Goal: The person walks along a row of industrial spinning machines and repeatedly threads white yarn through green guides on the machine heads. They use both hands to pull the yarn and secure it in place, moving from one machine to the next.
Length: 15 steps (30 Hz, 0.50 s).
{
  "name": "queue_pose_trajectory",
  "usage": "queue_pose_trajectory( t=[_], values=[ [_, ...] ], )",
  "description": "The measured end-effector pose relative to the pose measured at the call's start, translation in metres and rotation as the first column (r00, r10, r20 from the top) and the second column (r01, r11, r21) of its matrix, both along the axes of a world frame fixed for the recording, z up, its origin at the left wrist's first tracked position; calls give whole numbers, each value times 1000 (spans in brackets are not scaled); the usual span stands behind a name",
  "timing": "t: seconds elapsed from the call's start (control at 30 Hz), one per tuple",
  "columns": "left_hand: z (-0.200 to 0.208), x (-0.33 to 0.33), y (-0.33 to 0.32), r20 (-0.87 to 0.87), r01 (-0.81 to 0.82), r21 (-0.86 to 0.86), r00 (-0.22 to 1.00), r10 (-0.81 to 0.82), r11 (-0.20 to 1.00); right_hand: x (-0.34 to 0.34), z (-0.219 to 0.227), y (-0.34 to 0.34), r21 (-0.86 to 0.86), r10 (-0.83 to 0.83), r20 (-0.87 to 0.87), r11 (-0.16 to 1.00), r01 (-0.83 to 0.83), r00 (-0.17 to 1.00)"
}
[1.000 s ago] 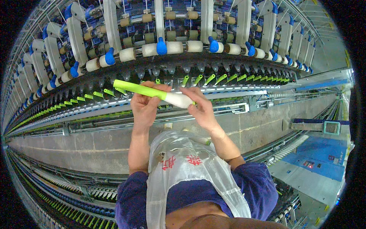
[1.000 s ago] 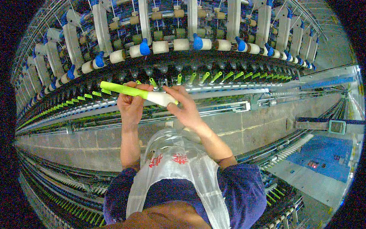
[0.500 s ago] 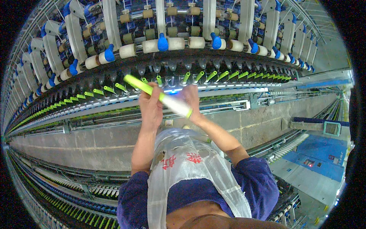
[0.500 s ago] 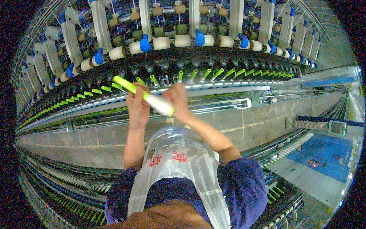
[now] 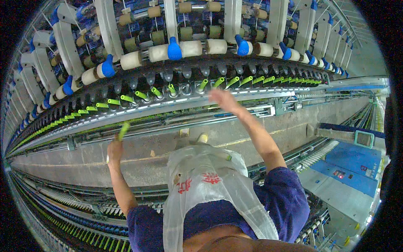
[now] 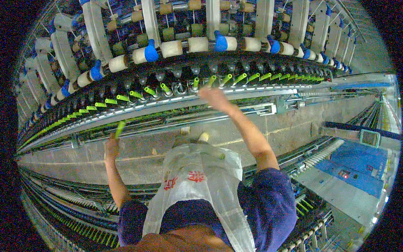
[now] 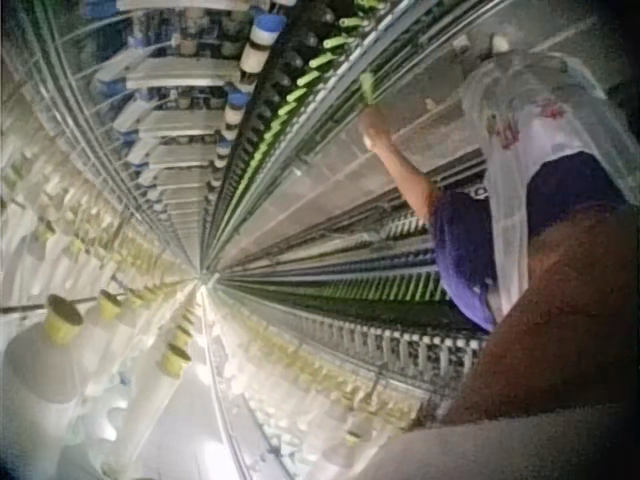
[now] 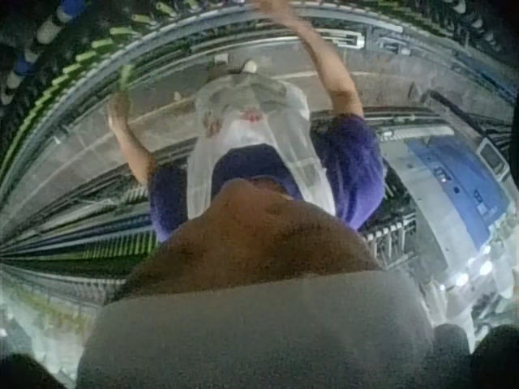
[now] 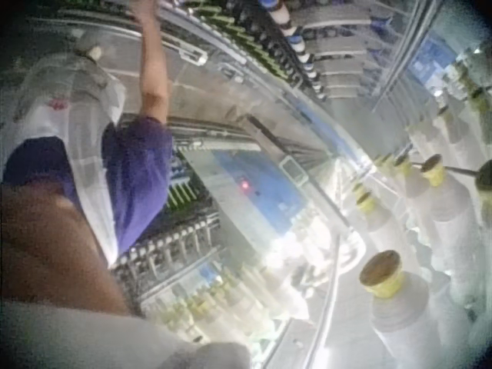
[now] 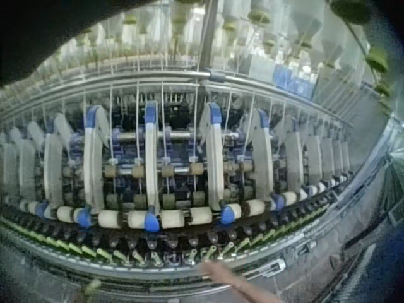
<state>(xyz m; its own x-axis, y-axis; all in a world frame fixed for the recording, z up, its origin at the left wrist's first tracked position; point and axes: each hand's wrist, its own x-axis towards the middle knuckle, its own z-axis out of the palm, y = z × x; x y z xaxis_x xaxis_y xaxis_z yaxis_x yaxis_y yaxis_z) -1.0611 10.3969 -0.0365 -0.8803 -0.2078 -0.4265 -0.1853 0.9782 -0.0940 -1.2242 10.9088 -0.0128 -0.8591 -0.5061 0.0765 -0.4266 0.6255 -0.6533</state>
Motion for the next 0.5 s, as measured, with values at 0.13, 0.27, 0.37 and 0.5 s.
queue_pose_trajectory(
  t=[0.13,0.27,0.37,0.5],
  values=[
    [-27,10,-31,259,-424,905,617,743,37,9,-83,-45,347,358,90,863,-367,929],
    [-18,9,-23,512,-406,856,579,635,-321,6,-144,-82,338,-76,-60,937,92,995],
    [-18,1,-6,639,-362,759,573,513,-541,3,-167,-95,218,-281,-340,905,365,898],
    [-40,-15,11,479,-217,868,605,636,-447,5,-169,-95,229,-283,-364,897,379,888]
  ],
)
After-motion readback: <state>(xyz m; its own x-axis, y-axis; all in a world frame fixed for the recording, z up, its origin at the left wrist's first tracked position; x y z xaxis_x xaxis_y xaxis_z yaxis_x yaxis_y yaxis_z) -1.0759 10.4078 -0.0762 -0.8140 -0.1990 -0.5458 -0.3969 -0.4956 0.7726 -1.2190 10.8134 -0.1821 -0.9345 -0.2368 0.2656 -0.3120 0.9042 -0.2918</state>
